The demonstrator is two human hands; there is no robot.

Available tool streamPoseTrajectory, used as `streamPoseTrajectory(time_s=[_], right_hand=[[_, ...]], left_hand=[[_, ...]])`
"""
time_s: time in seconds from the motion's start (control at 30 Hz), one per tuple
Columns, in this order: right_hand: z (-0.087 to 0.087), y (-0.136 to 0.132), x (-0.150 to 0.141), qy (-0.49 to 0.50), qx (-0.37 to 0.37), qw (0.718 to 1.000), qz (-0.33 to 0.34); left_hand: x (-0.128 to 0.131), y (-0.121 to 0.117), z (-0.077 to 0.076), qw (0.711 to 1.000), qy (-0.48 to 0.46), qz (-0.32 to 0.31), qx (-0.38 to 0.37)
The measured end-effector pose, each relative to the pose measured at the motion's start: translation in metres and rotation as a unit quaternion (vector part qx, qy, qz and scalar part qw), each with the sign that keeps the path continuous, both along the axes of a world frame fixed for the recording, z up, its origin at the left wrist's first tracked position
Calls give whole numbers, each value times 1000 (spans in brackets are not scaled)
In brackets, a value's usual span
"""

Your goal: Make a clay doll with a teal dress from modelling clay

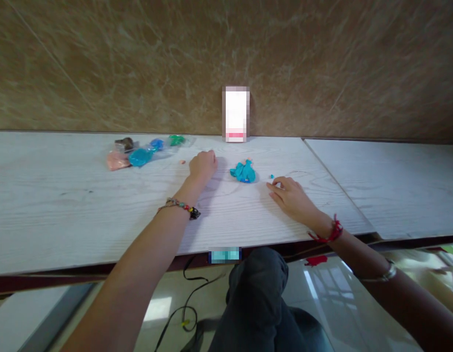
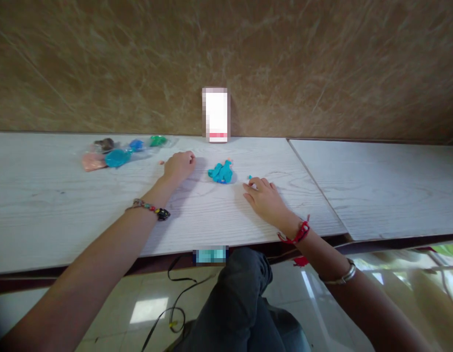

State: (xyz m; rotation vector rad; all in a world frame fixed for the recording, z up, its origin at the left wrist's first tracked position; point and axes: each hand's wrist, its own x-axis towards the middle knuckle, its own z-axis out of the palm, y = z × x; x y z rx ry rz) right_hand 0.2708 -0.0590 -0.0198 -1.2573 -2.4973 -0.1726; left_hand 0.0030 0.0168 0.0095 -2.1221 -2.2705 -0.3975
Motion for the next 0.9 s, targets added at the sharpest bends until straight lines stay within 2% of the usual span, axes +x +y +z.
streamPoseTrajectory(time_s=[0.13, 0.33, 0.47, 0.63, 0.73, 0.9], right_hand=[[-2, 5, 4, 37, -14, 999, 16], [3, 15, -4, 48, -12, 999, 0], [3, 23, -4, 103, -26, 994, -15], [0, 29, -2, 131, -28, 991, 19], [-2, 28, 3, 146, -14, 989, 9], [-5, 23, 11, 104, -7, 993, 47]], left_hand=[[0, 2, -2, 1000, 13, 4, -19], [2, 0, 0, 1000, 17, 6, -22], [2, -1, 1, 1000, 11, 1, -28], [2, 0, 0, 1000, 5, 2, -24], [1, 1, -1, 1000, 5, 0, -22], [-1, 2, -2, 1000, 4, -5, -24]])
